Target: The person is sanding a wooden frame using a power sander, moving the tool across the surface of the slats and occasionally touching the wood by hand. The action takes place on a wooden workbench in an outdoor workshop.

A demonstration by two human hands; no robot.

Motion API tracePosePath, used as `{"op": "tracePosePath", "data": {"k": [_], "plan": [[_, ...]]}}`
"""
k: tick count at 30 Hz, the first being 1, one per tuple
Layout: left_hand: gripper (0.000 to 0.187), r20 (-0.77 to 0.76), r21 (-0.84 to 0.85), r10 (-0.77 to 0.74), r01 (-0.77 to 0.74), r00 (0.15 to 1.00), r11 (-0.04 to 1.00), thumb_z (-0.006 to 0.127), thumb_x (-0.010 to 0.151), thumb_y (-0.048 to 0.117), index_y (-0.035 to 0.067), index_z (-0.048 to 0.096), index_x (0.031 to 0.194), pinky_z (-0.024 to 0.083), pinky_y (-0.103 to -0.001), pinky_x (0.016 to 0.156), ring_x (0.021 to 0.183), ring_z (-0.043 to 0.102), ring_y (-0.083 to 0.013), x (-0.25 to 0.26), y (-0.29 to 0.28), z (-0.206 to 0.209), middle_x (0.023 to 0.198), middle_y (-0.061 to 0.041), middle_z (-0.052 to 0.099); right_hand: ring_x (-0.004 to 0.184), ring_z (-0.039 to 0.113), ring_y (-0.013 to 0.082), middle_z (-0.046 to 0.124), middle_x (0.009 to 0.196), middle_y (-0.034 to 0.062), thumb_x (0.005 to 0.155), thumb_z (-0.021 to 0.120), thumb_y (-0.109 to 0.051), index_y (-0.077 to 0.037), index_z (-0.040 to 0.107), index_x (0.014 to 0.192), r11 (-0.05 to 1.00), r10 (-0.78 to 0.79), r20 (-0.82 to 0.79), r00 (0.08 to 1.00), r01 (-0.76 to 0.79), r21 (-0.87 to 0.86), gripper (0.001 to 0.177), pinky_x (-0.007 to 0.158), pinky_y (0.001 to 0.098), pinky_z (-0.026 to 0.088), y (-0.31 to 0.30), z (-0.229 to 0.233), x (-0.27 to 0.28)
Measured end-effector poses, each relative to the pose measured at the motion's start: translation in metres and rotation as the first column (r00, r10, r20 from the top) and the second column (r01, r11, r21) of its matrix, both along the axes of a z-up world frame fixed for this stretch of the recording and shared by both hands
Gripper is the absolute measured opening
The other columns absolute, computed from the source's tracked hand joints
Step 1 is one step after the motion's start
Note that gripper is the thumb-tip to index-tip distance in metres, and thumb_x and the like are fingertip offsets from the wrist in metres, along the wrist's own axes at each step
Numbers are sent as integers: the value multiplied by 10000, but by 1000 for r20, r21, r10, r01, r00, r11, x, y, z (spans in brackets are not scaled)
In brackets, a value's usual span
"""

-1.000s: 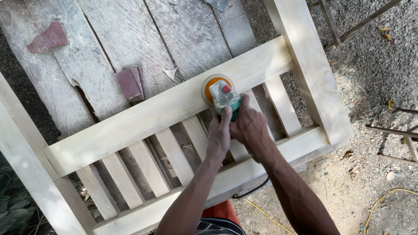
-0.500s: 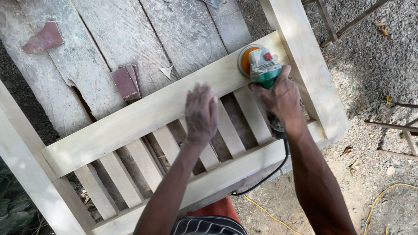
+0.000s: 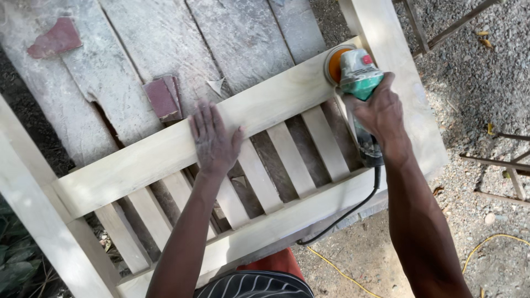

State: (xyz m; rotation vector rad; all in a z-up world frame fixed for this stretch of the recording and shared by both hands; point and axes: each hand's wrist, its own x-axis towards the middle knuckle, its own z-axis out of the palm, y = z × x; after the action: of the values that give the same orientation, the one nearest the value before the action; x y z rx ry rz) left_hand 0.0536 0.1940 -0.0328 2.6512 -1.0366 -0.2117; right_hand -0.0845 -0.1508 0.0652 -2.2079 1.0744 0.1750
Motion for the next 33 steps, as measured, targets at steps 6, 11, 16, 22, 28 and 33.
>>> {"op": "tracePosePath", "data": {"k": [6, 11, 16, 22, 28, 33], "plan": [[781, -25, -140, -56, 52, 998, 989, 524, 1055, 416, -79, 252, 1594, 136, -546, 1310, 1593, 191, -420, -8, 16, 2, 1689, -269, 228, 925, 694, 511, 682, 1022, 372, 849, 827, -403, 64, 336, 1259, 995, 75, -69, 995, -79, -59, 791, 881, 579, 545, 70, 6, 20], [761, 59, -121, 124, -116, 991, 986, 541, 1073, 416, -89, 274, 1575, 129, -544, 1301, 1577, 187, -450, 16, 128, 8, 1667, -301, 246, 901, 680, 529, 669, 1035, 372, 832, 805, -423, 36, 345, 1263, 987, 146, -103, 984, -152, -47, 780, 818, 601, 545, 174, 6, 51], [744, 16, 40, 255, -255, 967, 966, 470, 1075, 358, -169, 243, 1549, 121, -552, 1263, 1551, 177, -488, 40, 243, 17, 1655, -355, 206, 751, 712, 493, 707, 865, 321, 864, 734, -412, 22, 333, 1272, 966, 259, -85, 962, -258, 24, 718, 723, 576, 585, 267, 5, 79], [613, -36, -9, 293, -294, 955, 956, 412, 1104, 259, -167, 319, 1536, 156, -578, 1292, 1553, 213, -517, 36, 335, 49, 1646, -362, 243, 663, 716, 440, 709, 764, 262, 857, 741, -379, 25, 361, 1221, 913, 405, 21, 914, -406, 45, 664, 629, 546, 585, 385, 12, 100], [616, -22, -111, 279, -280, 960, 954, 361, 1147, 294, -201, 356, 1515, 173, -625, 1270, 1542, 226, -560, 28, 353, 63, 1621, -428, 272, 534, 721, 332, 705, 704, 194, 861, 677, -314, 52, 375, 1237, 830, 534, 36, 845, -532, 167, 605, 501, 459, 605, 455, 13, 106], [770, 9, 54, 266, -266, 964, 963, 398, 1120, 461, -197, 319, 1514, 147, -616, 1285, 1562, 192, -525, 32, 334, 52, 1634, -412, 228, 508, 694, 313, 694, 713, 185, 858, 699, -322, 44, 392, 1233, 866, 479, 93, 873, -487, 116, 608, 459, 458, 593, 413, 9, 100]]}}
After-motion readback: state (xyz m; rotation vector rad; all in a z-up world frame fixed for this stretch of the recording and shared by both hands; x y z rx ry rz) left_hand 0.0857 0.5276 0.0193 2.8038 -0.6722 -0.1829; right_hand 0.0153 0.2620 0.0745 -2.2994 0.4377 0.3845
